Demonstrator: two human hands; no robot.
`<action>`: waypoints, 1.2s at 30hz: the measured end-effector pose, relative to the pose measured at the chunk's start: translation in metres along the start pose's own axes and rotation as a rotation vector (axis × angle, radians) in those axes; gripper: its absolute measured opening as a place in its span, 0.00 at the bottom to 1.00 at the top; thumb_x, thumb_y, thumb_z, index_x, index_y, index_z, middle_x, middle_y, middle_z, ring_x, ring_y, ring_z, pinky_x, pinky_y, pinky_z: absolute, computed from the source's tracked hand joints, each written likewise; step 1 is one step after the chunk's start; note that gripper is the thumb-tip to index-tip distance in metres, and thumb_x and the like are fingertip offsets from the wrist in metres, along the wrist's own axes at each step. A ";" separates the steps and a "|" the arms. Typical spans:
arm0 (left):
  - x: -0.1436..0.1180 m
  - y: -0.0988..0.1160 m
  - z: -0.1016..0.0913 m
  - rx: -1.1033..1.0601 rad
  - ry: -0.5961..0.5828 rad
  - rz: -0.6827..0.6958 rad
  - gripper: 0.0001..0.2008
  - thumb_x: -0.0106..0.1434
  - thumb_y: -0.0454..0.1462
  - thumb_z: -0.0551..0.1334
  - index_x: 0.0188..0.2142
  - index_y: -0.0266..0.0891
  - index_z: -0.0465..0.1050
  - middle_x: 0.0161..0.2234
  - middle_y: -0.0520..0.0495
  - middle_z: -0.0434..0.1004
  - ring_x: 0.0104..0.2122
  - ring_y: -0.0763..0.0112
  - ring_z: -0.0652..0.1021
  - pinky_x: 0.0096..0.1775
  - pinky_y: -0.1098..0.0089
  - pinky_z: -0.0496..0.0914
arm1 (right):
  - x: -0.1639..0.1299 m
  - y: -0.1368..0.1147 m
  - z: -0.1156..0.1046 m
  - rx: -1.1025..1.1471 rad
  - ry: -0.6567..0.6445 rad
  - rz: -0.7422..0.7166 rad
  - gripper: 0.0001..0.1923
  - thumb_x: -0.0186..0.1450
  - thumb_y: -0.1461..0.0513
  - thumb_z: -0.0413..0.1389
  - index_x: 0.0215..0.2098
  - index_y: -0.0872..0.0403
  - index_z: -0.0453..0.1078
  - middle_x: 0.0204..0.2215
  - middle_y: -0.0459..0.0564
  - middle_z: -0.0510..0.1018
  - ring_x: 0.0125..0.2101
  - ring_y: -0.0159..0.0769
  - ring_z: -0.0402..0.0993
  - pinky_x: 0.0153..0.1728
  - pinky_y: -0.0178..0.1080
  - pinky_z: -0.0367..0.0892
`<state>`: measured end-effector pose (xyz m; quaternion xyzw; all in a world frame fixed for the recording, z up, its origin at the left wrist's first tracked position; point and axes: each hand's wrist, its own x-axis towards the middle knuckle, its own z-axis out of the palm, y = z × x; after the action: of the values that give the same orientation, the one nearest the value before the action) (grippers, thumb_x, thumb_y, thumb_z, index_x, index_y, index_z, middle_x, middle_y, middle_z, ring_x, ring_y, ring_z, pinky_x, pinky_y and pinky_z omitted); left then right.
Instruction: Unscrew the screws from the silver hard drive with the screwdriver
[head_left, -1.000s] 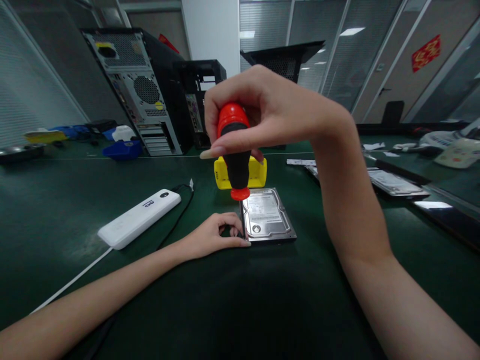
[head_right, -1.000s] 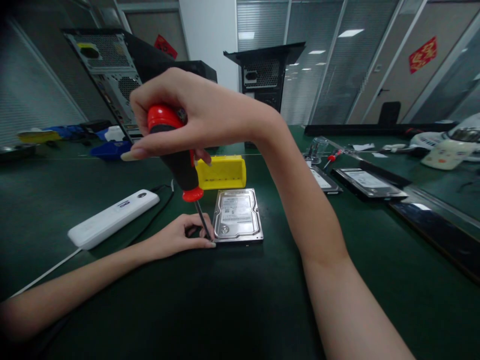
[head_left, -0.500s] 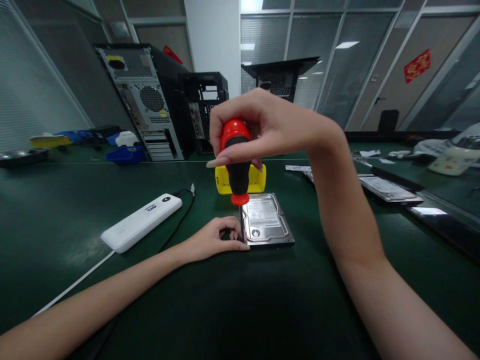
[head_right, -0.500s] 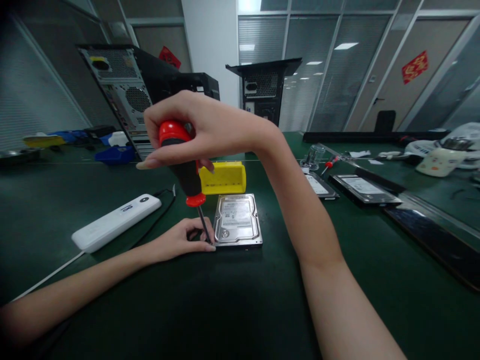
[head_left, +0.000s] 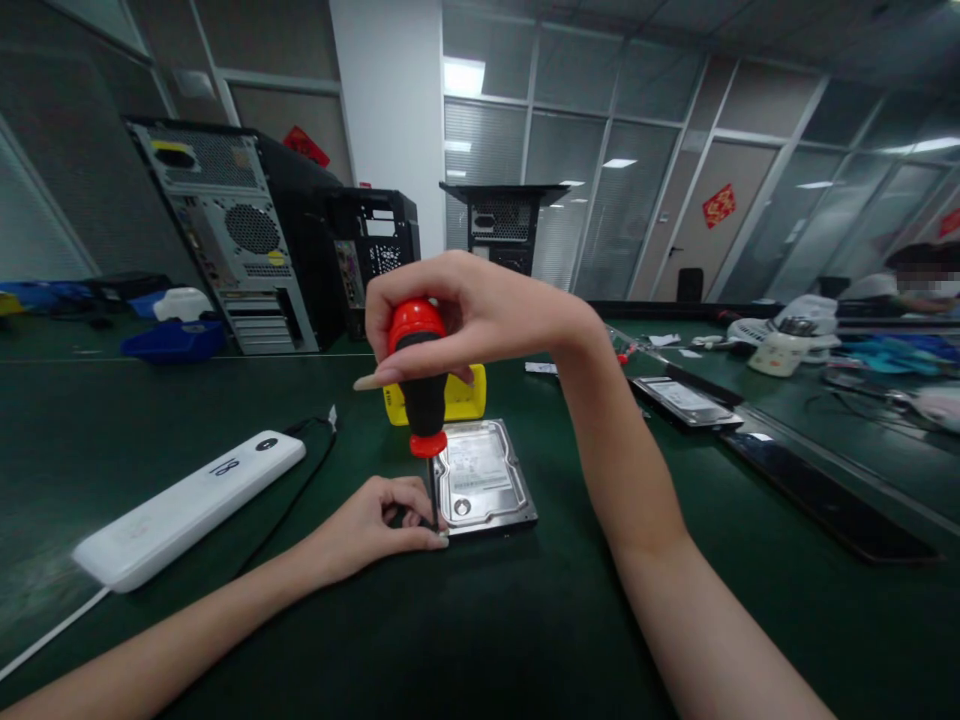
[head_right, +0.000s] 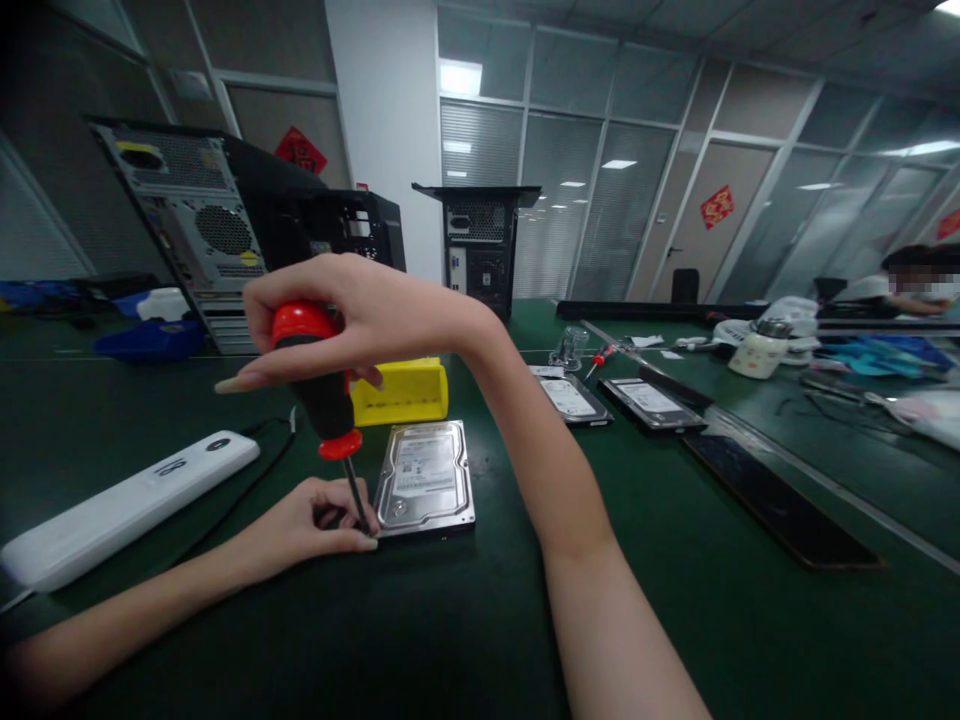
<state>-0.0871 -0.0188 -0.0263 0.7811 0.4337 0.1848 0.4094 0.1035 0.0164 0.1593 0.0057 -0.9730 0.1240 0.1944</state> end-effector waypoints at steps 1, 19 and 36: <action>0.000 0.000 0.000 0.010 0.000 -0.003 0.16 0.55 0.49 0.69 0.33 0.37 0.81 0.32 0.50 0.73 0.30 0.70 0.69 0.31 0.71 0.60 | 0.000 0.000 0.000 0.006 -0.004 -0.002 0.08 0.65 0.65 0.56 0.38 0.67 0.67 0.35 0.46 0.70 0.35 0.21 0.66 0.39 0.27 0.64; 0.005 -0.002 0.005 0.074 0.014 0.011 0.16 0.56 0.50 0.66 0.31 0.39 0.80 0.30 0.51 0.71 0.28 0.70 0.68 0.31 0.72 0.61 | 0.006 0.017 0.005 -0.023 0.050 -0.002 0.16 0.66 0.54 0.52 0.36 0.62 0.69 0.32 0.45 0.70 0.32 0.23 0.64 0.35 0.26 0.62; 0.003 0.001 0.007 0.065 0.069 -0.025 0.18 0.53 0.51 0.67 0.31 0.39 0.76 0.31 0.50 0.72 0.33 0.65 0.70 0.35 0.70 0.63 | 0.007 0.011 0.001 0.107 -0.062 -0.133 0.18 0.64 0.57 0.52 0.48 0.62 0.63 0.47 0.50 0.71 0.50 0.23 0.68 0.53 0.21 0.61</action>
<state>-0.0805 -0.0202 -0.0300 0.7817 0.4629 0.1923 0.3710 0.0965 0.0269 0.1585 0.0846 -0.9681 0.1622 0.1712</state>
